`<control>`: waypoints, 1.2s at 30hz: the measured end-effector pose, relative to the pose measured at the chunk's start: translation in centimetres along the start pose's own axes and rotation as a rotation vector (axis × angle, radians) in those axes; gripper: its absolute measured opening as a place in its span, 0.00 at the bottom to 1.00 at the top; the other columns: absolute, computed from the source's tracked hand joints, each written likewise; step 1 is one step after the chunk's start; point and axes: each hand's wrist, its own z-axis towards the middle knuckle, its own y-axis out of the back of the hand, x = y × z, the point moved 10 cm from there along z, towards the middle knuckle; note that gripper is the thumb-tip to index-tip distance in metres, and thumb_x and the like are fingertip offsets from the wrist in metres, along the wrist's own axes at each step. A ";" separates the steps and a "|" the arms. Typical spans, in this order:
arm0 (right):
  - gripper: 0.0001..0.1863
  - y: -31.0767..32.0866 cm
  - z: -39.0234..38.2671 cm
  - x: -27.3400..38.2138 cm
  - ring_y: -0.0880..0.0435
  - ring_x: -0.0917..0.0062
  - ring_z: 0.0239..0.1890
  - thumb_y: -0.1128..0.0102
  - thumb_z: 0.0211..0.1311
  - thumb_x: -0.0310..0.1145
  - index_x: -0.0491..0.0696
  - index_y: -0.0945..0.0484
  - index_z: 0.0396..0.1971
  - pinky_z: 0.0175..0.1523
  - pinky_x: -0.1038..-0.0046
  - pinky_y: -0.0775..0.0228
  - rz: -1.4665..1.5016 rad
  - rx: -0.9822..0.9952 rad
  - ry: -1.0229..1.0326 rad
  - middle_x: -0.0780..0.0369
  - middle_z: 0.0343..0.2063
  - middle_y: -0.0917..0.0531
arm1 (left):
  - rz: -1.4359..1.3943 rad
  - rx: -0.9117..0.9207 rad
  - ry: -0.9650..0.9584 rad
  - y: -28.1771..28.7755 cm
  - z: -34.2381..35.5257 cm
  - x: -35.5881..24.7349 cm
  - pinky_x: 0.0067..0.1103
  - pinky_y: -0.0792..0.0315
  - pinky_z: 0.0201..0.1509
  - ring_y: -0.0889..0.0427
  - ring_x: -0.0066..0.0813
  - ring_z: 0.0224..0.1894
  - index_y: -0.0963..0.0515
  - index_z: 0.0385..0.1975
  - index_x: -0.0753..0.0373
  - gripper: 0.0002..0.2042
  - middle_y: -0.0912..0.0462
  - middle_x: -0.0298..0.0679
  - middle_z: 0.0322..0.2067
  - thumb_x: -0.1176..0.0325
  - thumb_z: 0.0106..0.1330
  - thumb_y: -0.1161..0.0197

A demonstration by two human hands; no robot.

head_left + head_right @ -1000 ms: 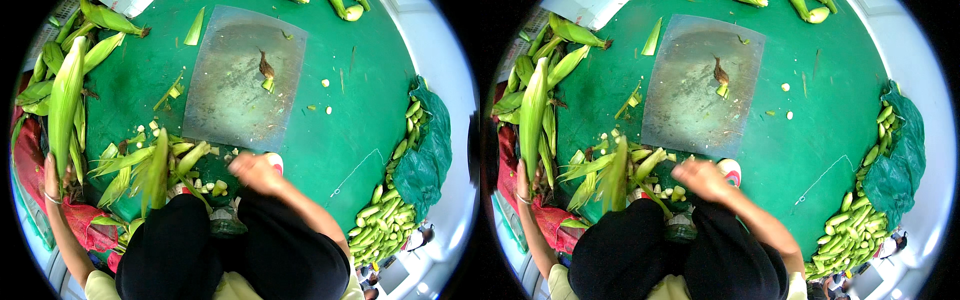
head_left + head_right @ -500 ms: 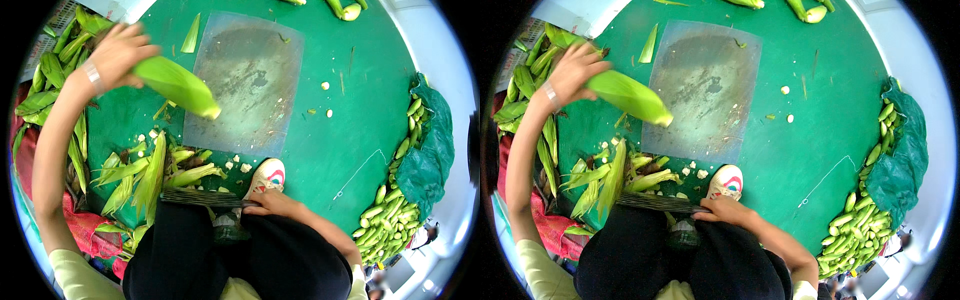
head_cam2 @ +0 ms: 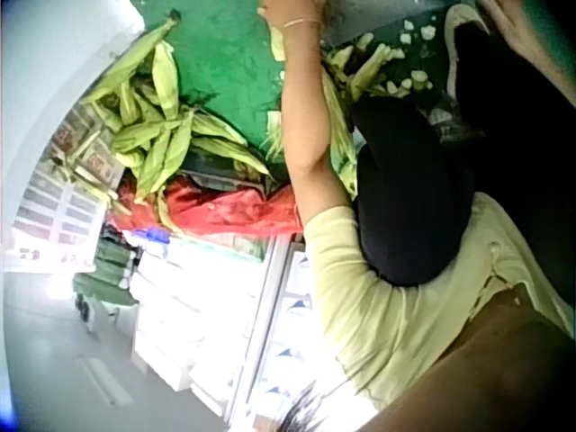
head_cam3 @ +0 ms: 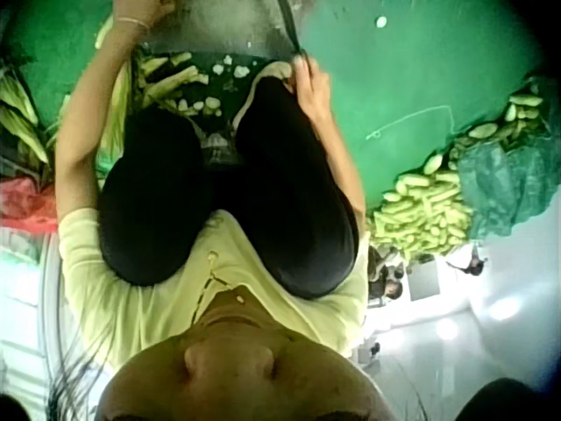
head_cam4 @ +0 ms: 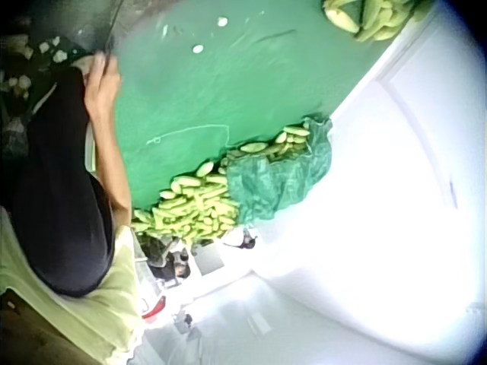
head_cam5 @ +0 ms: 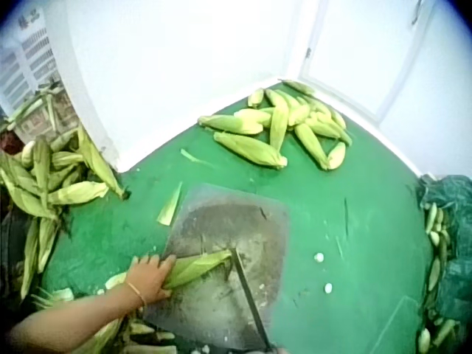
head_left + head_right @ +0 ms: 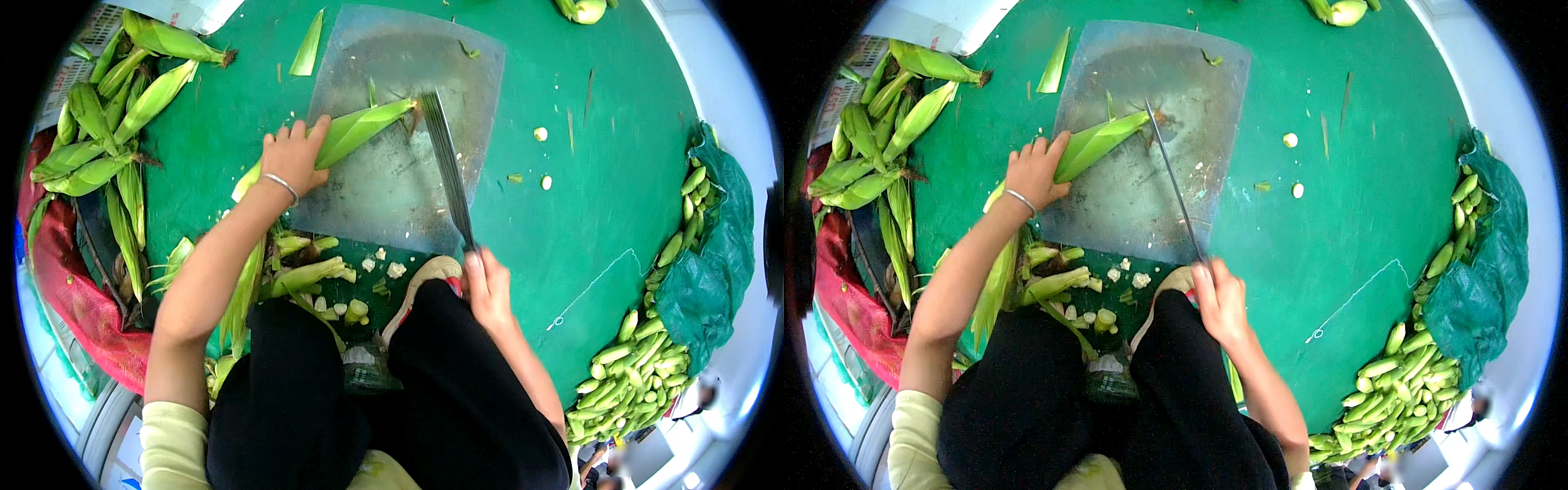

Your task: The person trims the ends of corn cobs with a knife and peels away the husks by hand, placing the cleaned corn into a pile.

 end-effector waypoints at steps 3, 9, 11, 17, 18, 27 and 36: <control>0.22 -1.5 4.1 1.0 0.25 0.56 0.22 0.54 0.64 0.46 0.39 0.31 0.24 0.30 0.63 0.34 -0.003 -0.061 0.065 0.50 0.15 0.27 | 0.045 0.105 -0.062 2.0 0.2 -2.3 0.39 0.35 0.47 0.28 0.45 0.47 0.44 0.60 0.50 0.43 0.29 0.45 0.44 0.58 0.39 0.29; 0.28 -4.3 7.6 1.1 0.25 0.66 0.19 0.57 0.64 0.54 0.39 0.31 0.23 0.27 0.66 0.34 0.039 -0.022 0.029 0.55 0.13 0.27 | 0.066 0.167 -0.042 2.3 0.6 -2.1 0.43 0.35 0.47 0.28 0.49 0.48 0.43 0.59 0.52 0.42 0.28 0.48 0.46 0.61 0.39 0.29; 0.28 -3.5 6.1 3.2 0.27 0.78 0.17 0.57 0.64 0.55 0.40 0.29 0.24 0.24 0.71 0.35 0.136 0.000 0.027 0.62 0.12 0.28 | 0.028 0.237 -0.021 1.3 0.1 -1.8 0.45 0.35 0.49 0.29 0.50 0.50 0.44 0.59 0.52 0.42 0.29 0.49 0.48 0.61 0.41 0.29; 0.32 -5.5 10.1 2.5 0.27 0.41 0.38 0.60 0.63 0.55 0.35 0.26 0.28 0.46 0.56 0.35 -0.154 -0.011 0.044 0.38 0.27 0.25 | -0.026 0.327 -0.029 0.4 0.3 -2.0 0.46 0.37 0.52 0.30 0.50 0.52 0.45 0.59 0.52 0.41 0.30 0.50 0.50 0.59 0.42 0.30; 0.33 -6.2 9.6 2.9 0.22 0.51 0.26 0.60 0.63 0.57 0.36 0.27 0.25 0.34 0.61 0.30 -0.137 -0.016 0.091 0.44 0.20 0.23 | -0.020 0.379 -0.013 -0.4 0.0 -1.5 0.46 0.37 0.52 0.30 0.50 0.53 0.45 0.59 0.52 0.41 0.30 0.50 0.50 0.60 0.43 0.30; 0.27 -2.1 6.4 7.2 0.23 0.62 0.19 0.53 0.62 0.52 0.38 0.29 0.26 0.29 0.66 0.30 -0.418 -0.212 0.463 0.54 0.13 0.26 | -0.901 -0.062 -0.313 5.2 -6.8 1.3 0.27 0.38 0.57 0.32 0.37 0.52 0.38 0.53 0.61 0.37 0.30 0.42 0.49 0.73 0.37 0.28; 0.16 -6.0 0.7 24.1 0.31 0.85 0.14 0.50 0.64 0.36 0.42 0.32 0.18 0.19 0.78 0.40 -0.163 0.360 0.620 0.66 0.10 0.30 | -1.138 -0.330 -0.355 7.9 -9.0 -1.4 0.30 0.38 0.57 0.31 0.43 0.52 0.37 0.51 0.62 0.33 0.30 0.45 0.47 0.74 0.40 0.32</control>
